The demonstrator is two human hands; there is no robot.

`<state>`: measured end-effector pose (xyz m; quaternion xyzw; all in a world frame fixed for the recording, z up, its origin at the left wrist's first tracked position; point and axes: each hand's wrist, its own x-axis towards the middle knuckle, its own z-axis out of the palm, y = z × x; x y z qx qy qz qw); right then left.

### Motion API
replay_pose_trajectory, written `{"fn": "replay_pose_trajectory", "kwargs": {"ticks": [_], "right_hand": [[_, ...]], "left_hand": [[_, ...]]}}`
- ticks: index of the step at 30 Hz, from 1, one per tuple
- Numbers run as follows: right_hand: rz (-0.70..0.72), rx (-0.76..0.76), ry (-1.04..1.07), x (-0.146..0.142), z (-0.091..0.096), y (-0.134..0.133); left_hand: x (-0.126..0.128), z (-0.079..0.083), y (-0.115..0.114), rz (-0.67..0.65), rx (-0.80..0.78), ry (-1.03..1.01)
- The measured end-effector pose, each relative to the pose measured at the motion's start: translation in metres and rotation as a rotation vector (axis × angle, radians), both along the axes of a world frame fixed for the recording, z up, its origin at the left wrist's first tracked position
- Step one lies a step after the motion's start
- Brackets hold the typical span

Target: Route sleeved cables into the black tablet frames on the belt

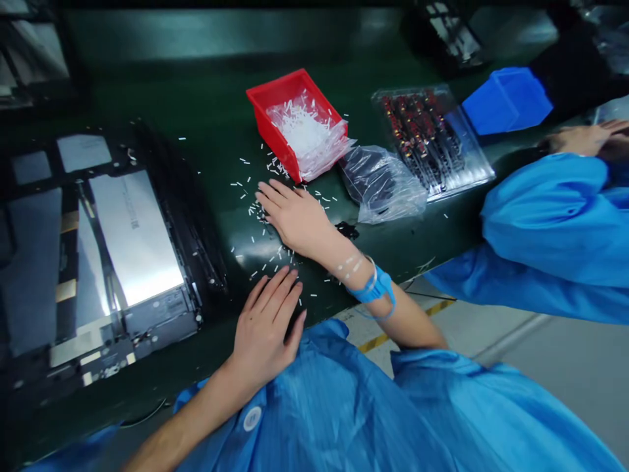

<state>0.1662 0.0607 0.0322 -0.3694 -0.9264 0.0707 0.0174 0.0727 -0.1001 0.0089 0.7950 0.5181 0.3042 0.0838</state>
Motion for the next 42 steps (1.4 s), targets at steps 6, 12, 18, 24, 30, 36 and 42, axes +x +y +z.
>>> {"fn": "replay_pose_trajectory", "kwargs": {"ticks": [6,12,18,24,30,36,42], "right_hand": [[-0.168,0.079,0.181,0.047,0.005,-0.069],[-0.491,0.264,0.558,0.085,0.007,-0.080],[-0.476,0.326,0.525,0.092,-0.003,-0.086],[-0.657,0.405,0.524,0.107,-0.021,-0.091],[-0.547,0.346,0.482,0.110,-0.029,-0.081],[-0.534,0.268,0.496,0.103,-0.024,-0.078],[-0.781,0.074,0.492,0.106,-0.018,-0.083]], "left_hand": [[0.002,0.005,0.001,0.003,0.008,-0.010],[0.002,0.016,0.009,0.065,-0.088,0.128],[0.011,0.020,0.019,-0.058,-0.111,0.217],[0.021,0.015,0.026,-0.113,-0.145,0.294],[0.017,0.016,0.021,-0.204,-0.067,0.216],[0.021,0.013,0.020,-0.222,-0.068,0.201],[0.022,0.008,0.021,-0.217,-0.125,0.245]]}}
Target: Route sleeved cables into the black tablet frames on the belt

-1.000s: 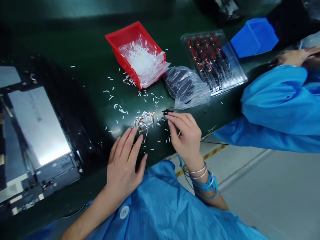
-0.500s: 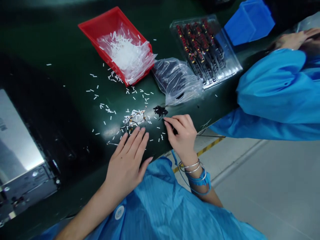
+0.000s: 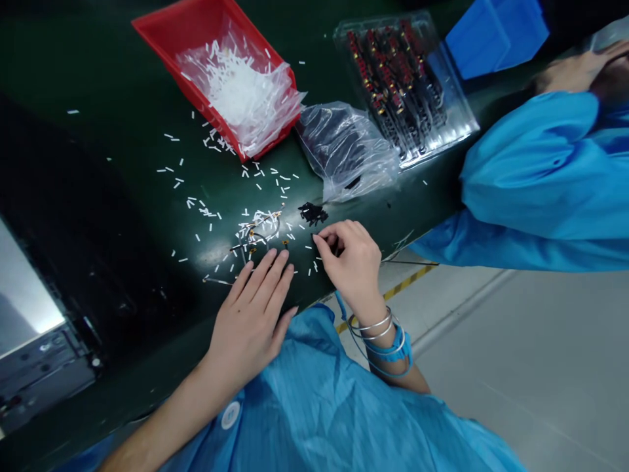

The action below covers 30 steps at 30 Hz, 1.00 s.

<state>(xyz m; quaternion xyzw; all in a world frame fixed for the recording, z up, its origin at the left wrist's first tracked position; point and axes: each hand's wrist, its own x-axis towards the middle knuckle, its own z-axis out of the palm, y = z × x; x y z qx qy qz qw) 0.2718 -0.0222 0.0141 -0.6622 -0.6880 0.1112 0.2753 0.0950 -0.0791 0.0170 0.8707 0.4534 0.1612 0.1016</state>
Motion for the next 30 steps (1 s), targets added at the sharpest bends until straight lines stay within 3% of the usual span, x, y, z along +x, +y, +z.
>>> {"fn": "replay_pose_trajectory", "kwargs": {"ticks": [4,12,16,24,30], "right_hand": [[-0.013,-0.034,0.065,0.011,0.004,0.000],[0.273,0.072,0.042,0.023,0.005,0.014],[0.251,0.025,0.048,0.022,0.001,0.015],[0.039,0.029,-0.028,0.014,0.005,0.003],[0.196,0.039,0.078,0.027,0.002,0.006]], "left_hand": [[-0.001,-0.001,0.000,-0.005,-0.003,-0.032],[0.000,0.001,0.000,0.004,0.021,0.007],[0.000,0.000,0.000,0.010,0.026,-0.011],[-0.001,-0.001,0.001,0.003,0.000,0.000],[-0.001,-0.002,-0.001,0.005,-0.011,-0.015]]}}
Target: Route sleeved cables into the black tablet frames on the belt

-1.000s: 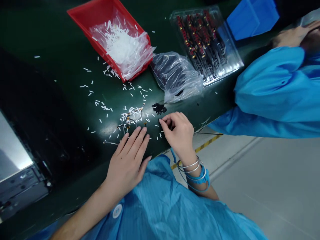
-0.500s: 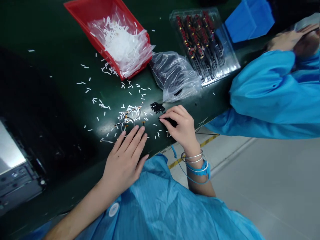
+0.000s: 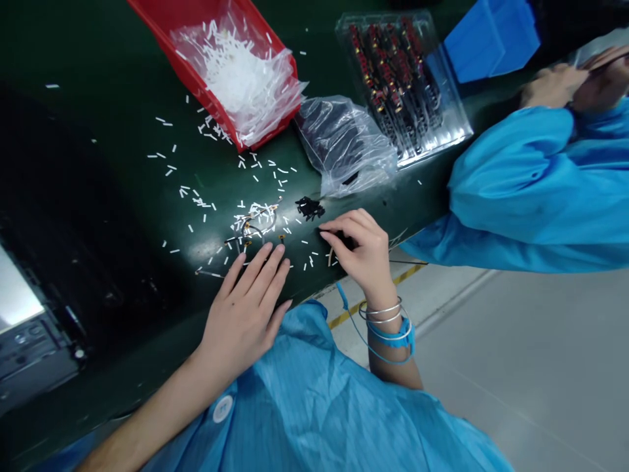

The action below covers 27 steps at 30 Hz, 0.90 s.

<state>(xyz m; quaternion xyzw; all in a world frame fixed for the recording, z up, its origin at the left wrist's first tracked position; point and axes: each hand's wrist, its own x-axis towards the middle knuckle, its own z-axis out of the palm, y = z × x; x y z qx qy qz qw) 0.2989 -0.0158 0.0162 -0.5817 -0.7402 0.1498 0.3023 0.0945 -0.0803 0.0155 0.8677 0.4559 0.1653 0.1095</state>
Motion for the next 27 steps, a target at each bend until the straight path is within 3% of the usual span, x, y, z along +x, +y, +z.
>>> {"fn": "replay_pose_trajectory", "kwargs": {"ticks": [4,13,21,27], "right_hand": [[0.029,-0.003,-0.001,-0.003,-0.004,0.001],[0.158,0.072,-0.043,-0.049,-0.001,0.000],[0.234,0.284,-0.282,-0.041,-0.007,-0.009],[0.212,0.252,-0.438,-0.041,0.000,-0.017]], "left_hand": [[0.000,0.000,0.000,0.007,0.016,0.007],[-0.001,-0.001,-0.001,0.002,-0.015,0.015],[-0.001,-0.001,0.000,0.016,0.005,0.024],[-0.001,0.000,0.000,0.015,0.009,0.025]]}}
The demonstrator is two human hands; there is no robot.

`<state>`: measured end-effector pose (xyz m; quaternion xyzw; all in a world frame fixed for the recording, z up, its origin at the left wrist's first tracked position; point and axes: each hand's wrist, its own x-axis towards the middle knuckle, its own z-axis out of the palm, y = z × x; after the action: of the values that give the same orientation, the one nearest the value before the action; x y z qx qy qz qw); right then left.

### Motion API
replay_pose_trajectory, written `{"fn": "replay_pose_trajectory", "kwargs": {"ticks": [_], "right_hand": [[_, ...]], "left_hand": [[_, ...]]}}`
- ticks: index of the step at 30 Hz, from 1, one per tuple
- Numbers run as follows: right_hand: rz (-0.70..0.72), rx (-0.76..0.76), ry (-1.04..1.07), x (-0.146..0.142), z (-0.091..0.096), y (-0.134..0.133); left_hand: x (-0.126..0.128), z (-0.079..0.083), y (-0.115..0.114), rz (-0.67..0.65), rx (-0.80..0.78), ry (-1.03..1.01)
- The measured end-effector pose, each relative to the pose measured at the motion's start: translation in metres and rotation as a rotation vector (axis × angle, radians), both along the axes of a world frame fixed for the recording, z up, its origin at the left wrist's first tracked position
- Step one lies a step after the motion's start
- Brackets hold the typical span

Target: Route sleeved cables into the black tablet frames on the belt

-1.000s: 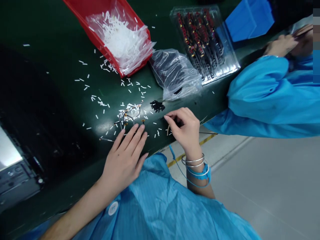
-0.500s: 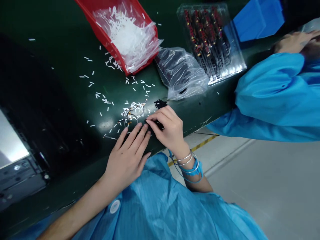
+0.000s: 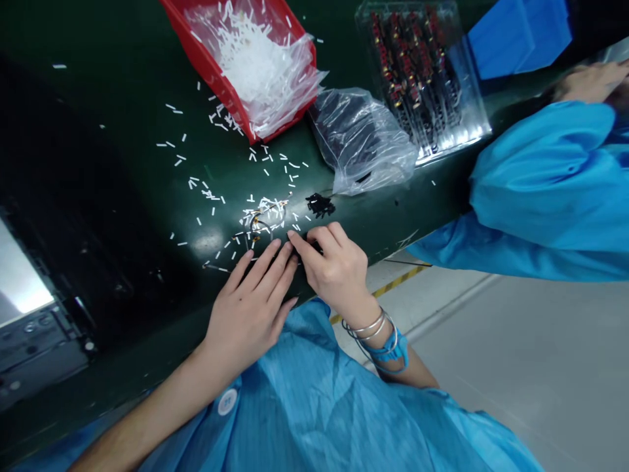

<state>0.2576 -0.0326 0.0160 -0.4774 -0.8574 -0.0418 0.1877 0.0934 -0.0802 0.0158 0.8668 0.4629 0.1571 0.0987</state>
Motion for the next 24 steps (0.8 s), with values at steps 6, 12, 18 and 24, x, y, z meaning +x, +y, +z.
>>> {"fn": "replay_pose_trajectory", "kwargs": {"ticks": [6,12,18,24], "right_hand": [[0.020,-0.129,0.204,0.001,-0.001,0.002],[-0.025,-0.101,0.404,0.002,-0.005,0.006],[0.052,-0.001,0.070,0.002,-0.008,0.019],[0.052,-0.056,0.108,0.001,-0.004,-0.001]], "left_hand": [[-0.001,0.000,-0.001,0.001,0.001,-0.001],[0.000,0.001,0.000,0.002,-0.007,0.011],[-0.001,0.001,-0.002,-0.002,0.049,-0.061],[0.001,0.004,-0.002,0.063,0.142,-0.219]]}}
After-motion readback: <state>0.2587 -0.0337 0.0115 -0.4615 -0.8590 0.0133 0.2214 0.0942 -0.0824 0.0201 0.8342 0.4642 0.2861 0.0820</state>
